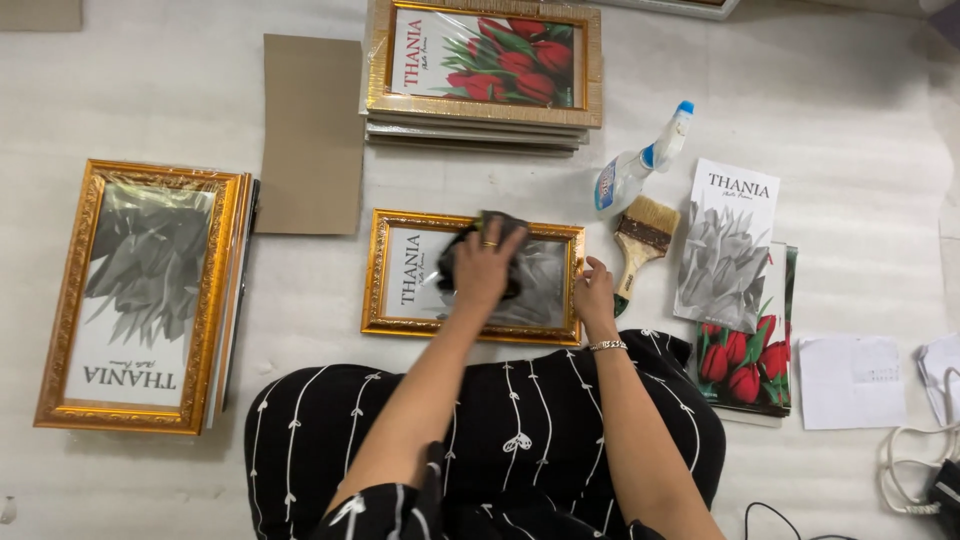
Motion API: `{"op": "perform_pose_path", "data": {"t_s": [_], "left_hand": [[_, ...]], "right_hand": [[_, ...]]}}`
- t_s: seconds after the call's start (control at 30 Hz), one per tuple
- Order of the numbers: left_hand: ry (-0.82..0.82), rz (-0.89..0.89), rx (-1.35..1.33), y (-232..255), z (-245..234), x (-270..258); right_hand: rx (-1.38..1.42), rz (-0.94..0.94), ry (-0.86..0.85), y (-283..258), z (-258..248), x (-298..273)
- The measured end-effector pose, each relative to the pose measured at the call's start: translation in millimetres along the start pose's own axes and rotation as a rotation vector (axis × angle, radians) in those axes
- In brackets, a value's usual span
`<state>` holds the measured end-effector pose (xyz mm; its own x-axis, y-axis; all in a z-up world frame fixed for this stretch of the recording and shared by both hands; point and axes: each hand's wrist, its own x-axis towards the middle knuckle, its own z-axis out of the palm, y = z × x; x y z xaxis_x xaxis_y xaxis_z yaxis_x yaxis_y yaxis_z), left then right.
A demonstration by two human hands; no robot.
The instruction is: Cleaning a picture frame by brushing off dust, applying spray cleaner, and wiping the glass surface.
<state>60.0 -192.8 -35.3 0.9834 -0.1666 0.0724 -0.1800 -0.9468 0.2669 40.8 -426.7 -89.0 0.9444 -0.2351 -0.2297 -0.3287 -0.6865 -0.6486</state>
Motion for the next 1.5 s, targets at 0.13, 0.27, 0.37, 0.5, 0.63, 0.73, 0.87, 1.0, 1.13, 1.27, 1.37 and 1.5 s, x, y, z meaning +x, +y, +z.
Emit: {"op": "perform_pose_path", "data": {"t_s": [0.13, 0.27, 0.37, 0.5, 0.63, 0.73, 0.87, 1.0, 1.13, 1.27, 1.37, 1.5], "left_hand": [[0.191, -0.162, 0.134, -72.2, -22.8, -18.4], [0.194, -0.434, 0.172, -127.9, -16.1, -17.5], [0.196, -0.563, 0.091, -137.2, 3.3, -0.9], [0.216, -0.464, 0.059, -78.7, -0.3, 4.6], [0.154, -0.361, -0.082, -0.7, -2.3, 4.9], [0.25, -0.201, -0.069, 42.9, 46.0, 21.1], [0.231, -0.02, -0.159, 90.9, 93.1, 35.1], [0.052, 0.14, -0.198, 103.9, 91.2, 27.5], [0.048, 0.241, -0.198, 88.5, 95.8, -21.4], [-0.068, 0.411, -0.224, 77.8, 43.4, -82.6], [0.02, 0.511, -0.171, 67.6, 35.0, -96.2], [0.087, 0.492, -0.201, 53.5, 36.8, -61.0]], "right_hand": [[-0.007, 0.0, -0.003, -3.6, 0.8, -2.4], [-0.024, 0.019, 0.001, -9.4, -0.3, -5.2], [-0.007, 0.02, 0.008, -14.9, -2.2, -6.4], [-0.001, 0.055, -0.025, -37.9, -13.6, -16.6], [-0.037, 0.072, -0.036, -43.8, -15.2, -18.5], [-0.04, 0.09, -0.042, -45.8, -19.8, -17.3], [0.016, 0.173, 0.059, -39.4, -23.1, -12.8], [0.057, 0.258, 0.206, -21.6, -17.8, -7.3], [0.137, 0.221, 0.368, -35.0, -25.5, -0.5], [0.29, 0.256, 0.361, -34.2, -20.1, -2.6], [0.319, 0.291, 0.319, -28.7, -15.8, 0.1], [0.341, 0.303, 0.279, -25.8, -13.1, 2.3]]}}
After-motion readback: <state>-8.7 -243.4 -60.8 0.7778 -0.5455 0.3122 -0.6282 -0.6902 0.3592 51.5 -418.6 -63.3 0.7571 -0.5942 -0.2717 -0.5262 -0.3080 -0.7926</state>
